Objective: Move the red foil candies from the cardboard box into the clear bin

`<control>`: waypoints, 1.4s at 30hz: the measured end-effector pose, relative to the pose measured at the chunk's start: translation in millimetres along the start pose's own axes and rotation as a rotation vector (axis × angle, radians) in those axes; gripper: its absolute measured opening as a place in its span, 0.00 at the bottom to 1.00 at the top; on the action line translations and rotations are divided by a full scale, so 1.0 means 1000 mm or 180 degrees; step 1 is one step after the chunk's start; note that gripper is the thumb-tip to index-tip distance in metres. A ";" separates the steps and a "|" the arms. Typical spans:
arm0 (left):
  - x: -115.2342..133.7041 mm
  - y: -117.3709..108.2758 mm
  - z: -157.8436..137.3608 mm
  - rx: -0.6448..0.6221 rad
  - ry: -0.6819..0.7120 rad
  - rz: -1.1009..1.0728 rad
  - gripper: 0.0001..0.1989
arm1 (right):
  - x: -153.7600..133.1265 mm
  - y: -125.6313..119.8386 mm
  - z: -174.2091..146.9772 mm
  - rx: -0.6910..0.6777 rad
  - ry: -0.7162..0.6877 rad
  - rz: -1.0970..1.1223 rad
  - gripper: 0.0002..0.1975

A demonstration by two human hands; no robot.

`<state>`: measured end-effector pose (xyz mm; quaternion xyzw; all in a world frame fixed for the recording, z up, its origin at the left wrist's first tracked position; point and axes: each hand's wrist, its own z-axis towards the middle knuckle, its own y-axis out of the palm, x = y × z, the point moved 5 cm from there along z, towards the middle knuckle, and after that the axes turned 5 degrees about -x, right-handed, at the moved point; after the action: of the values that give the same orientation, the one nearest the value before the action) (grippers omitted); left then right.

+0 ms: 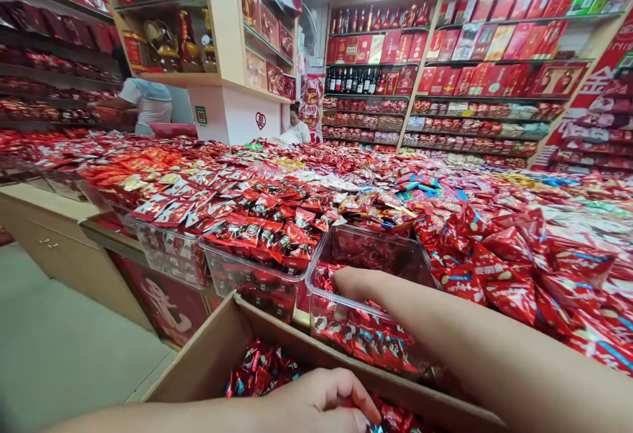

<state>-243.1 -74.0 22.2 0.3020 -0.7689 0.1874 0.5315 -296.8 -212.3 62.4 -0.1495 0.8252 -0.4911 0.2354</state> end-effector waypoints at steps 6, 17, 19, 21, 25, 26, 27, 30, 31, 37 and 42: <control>0.004 -0.002 0.000 0.0069 -0.0052 -0.0027 0.10 | 0.008 -0.006 -0.003 0.0207 0.0102 0.0270 0.04; 0.030 -0.010 -0.012 -0.0426 0.0629 -0.2044 0.19 | -0.011 -0.047 -0.096 0.0916 -0.1014 0.3511 0.21; 0.038 -0.012 -0.017 -0.0431 0.0907 -0.2147 0.25 | -0.024 -0.037 -0.110 0.0523 -0.1228 0.3989 0.21; 0.042 -0.014 -0.020 -0.0241 0.1109 -0.2134 0.24 | -0.033 -0.027 -0.118 0.0288 -0.1316 0.3972 0.20; 0.043 -0.017 -0.022 0.0240 0.1254 -0.1920 0.19 | -0.038 -0.020 -0.124 0.0295 -0.1335 0.3803 0.20; 0.042 -0.017 -0.023 0.0320 0.1275 -0.1865 0.19 | -0.038 -0.019 -0.124 0.0311 -0.1304 0.3829 0.21; 0.042 -0.018 -0.023 0.0400 0.1296 -0.1803 0.19 | -0.038 -0.018 -0.124 0.0354 -0.1239 0.3833 0.20; 0.041 -0.021 -0.023 0.0569 0.1393 -0.1587 0.20 | -0.036 -0.020 -0.124 0.0674 -0.0960 0.3579 0.14; 0.041 -0.021 -0.022 0.0563 0.1419 -0.1540 0.21 | -0.036 -0.021 -0.125 0.0780 -0.0886 0.3450 0.12; 0.042 -0.011 -0.016 -0.0502 0.1646 -0.2125 0.24 | -0.042 -0.024 -0.144 0.0770 -0.1129 0.2974 0.25; 0.051 -0.005 -0.021 -0.1183 0.1498 -0.2582 0.27 | -0.050 -0.038 -0.142 0.0731 -0.1146 0.2541 0.08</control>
<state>-237.8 -78.9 77.3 0.4263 -0.4693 -0.1114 0.7653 -329.4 -101.5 165.9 0.1244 0.7043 -0.4165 0.5613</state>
